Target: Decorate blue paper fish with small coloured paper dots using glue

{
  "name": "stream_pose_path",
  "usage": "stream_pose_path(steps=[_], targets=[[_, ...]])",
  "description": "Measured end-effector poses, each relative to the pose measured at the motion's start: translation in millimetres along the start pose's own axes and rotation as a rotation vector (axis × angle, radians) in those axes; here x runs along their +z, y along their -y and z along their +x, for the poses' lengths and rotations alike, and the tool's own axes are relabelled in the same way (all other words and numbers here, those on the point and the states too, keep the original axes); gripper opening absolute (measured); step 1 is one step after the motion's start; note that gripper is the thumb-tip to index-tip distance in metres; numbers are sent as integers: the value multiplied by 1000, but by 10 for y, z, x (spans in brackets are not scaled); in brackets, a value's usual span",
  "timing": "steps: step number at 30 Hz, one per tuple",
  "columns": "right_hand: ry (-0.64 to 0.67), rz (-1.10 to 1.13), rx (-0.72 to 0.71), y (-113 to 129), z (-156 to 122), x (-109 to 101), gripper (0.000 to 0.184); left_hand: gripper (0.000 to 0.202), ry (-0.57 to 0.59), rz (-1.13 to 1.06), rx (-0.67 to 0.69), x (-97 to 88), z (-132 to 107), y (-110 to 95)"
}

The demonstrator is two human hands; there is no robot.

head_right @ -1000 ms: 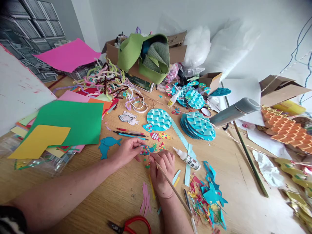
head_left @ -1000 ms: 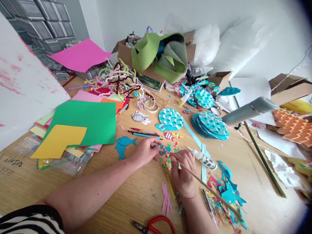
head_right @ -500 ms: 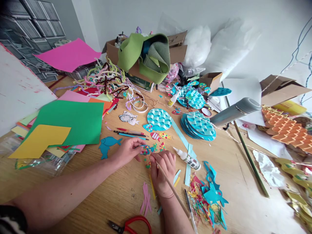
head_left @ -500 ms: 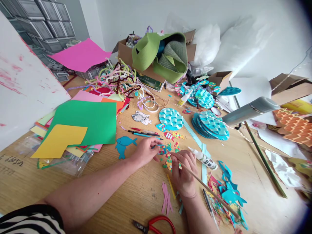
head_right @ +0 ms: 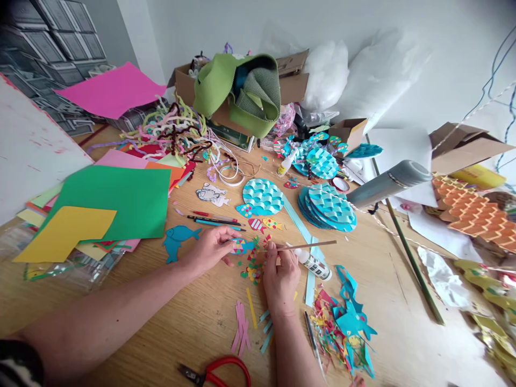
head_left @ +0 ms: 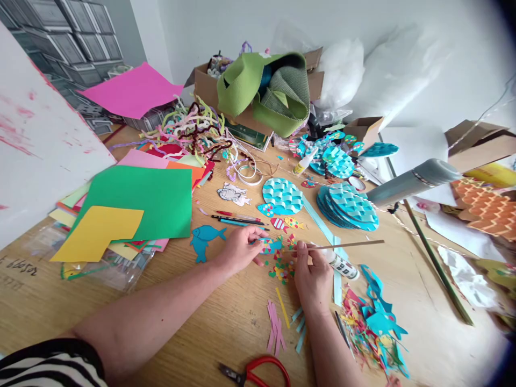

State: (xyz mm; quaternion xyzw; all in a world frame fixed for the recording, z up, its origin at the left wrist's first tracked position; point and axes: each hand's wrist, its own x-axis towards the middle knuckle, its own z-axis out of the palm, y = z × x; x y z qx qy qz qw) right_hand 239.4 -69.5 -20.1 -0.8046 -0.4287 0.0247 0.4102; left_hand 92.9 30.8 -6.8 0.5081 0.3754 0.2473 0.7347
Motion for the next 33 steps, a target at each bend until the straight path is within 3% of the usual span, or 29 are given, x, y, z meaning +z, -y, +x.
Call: stream_pose_path(steps=[33], targets=[[-42,-58,-103,37,-22,-37,37,21,23,19,27,-15,-1,17]])
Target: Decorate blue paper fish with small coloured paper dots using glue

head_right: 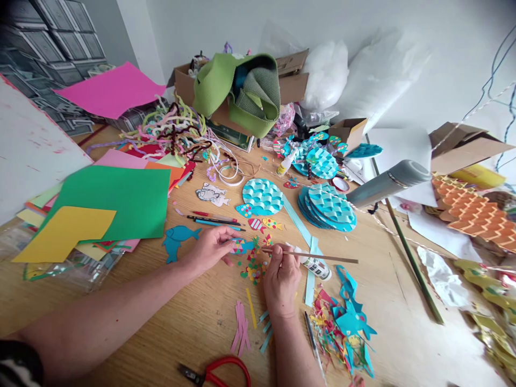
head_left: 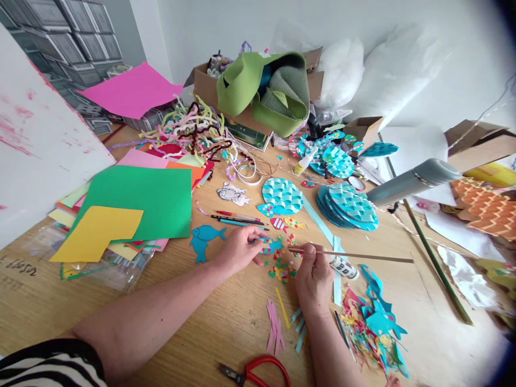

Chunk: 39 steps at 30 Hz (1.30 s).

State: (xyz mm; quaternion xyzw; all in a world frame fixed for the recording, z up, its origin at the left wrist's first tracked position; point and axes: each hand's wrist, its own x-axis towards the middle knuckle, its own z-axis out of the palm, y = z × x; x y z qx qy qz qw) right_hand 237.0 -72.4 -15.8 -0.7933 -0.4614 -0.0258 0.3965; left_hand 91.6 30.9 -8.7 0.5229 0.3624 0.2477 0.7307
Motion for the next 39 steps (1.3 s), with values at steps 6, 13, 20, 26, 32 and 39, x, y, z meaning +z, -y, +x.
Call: stream_pose_path(steps=[6,13,20,26,32,39], targets=[[8,24,-32,-10,22,0,35,20,-6,-14,4,0,1,12],[26,43,-27,9,34,7,34,19,-15,-28,11,3,-6,7],[28,42,-27,11,28,8,33,20,-20,-17,3,9,-4,11],[28,28,-37,21,30,4,33,20,-20,-6,-8,7,-3,10],[13,33,-49,38,18,-8,32,20,-14,-30,9,-3,6,26],[22,60,-91,48,0,-18,30,19,-1,-12,10,-2,2,18]])
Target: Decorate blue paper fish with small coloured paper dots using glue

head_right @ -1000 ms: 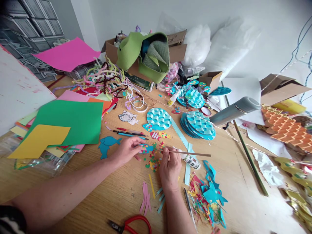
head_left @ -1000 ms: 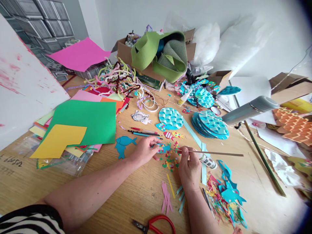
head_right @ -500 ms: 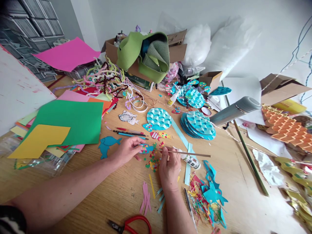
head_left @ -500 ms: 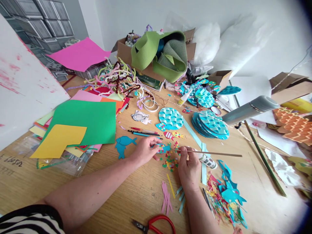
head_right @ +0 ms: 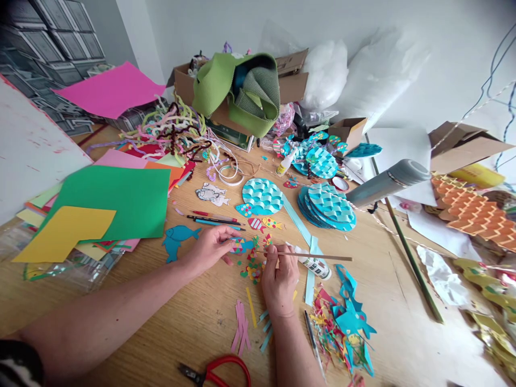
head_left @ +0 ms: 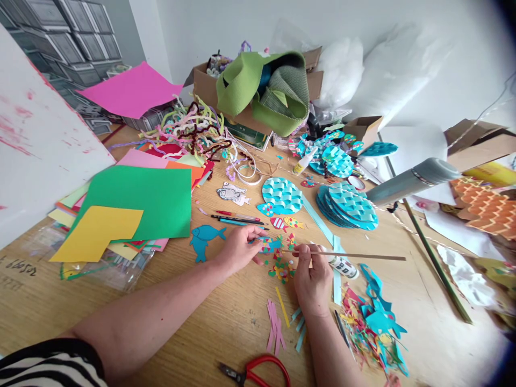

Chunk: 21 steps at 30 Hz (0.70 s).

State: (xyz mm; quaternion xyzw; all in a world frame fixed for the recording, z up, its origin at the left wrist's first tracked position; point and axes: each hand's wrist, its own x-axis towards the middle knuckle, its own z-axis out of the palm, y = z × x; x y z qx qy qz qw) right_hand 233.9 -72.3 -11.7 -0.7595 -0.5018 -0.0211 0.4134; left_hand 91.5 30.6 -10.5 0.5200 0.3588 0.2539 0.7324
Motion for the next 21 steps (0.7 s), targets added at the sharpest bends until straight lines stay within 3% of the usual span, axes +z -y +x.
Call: stream_pose_path(steps=[21], targets=[[-2,17,-130,32,-3,-34,26,18,4,-17,-2,-7,-8,-18]])
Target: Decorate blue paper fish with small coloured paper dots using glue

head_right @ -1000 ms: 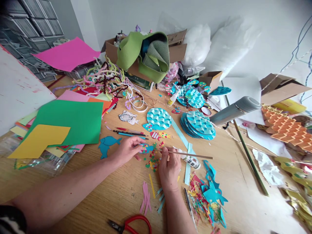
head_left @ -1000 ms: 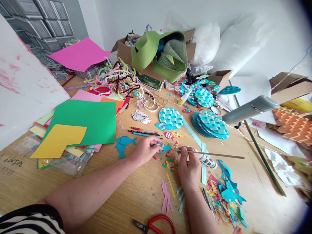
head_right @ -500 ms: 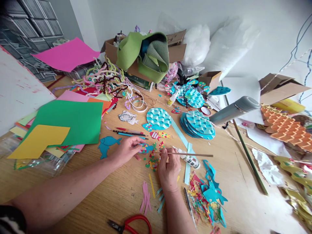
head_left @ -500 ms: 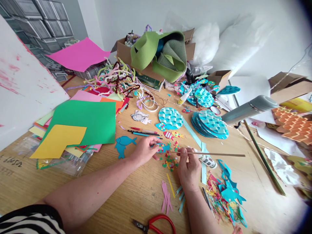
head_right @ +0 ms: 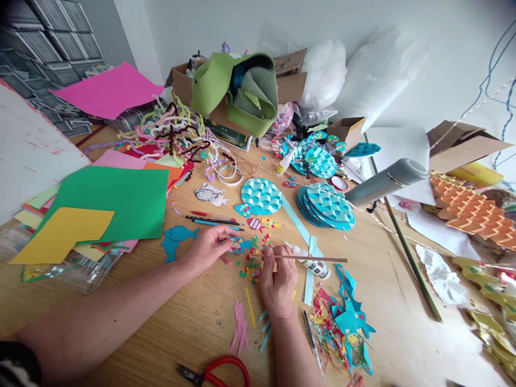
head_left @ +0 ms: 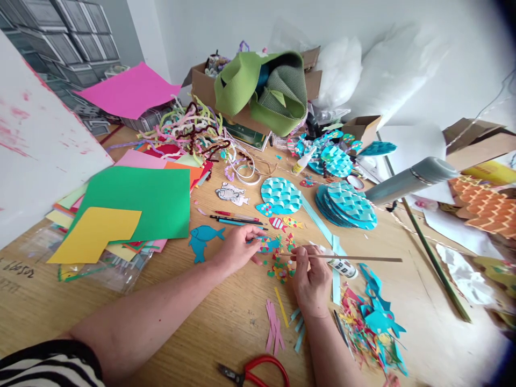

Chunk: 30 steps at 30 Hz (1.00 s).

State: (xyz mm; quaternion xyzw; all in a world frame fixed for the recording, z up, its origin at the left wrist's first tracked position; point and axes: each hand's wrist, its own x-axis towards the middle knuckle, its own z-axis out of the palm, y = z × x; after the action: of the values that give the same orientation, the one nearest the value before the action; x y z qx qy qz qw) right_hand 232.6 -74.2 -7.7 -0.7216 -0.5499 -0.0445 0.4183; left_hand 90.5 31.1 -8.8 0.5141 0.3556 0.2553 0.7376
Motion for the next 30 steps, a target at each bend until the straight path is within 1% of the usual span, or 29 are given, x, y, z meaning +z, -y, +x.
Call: stream_pose_path(steps=[4,10,19,25,30], targets=[[-27,-7,-19,0,13,-3,25,21,-1,-11,9,-6,-3,17],[-31,2,-28,-12,18,6,21,19,-4,23,-21,1,-10,-10],[-17,-8,44,-84,-18,25,24,19,-10,41,-68,22,-18,-67],[-11,-35,34,-65,-1,6,21,20,-8,55,-48,17,-20,-51],[-2,-77,33,-53,17,4,23,20,-5,45,-26,6,-18,-21]])
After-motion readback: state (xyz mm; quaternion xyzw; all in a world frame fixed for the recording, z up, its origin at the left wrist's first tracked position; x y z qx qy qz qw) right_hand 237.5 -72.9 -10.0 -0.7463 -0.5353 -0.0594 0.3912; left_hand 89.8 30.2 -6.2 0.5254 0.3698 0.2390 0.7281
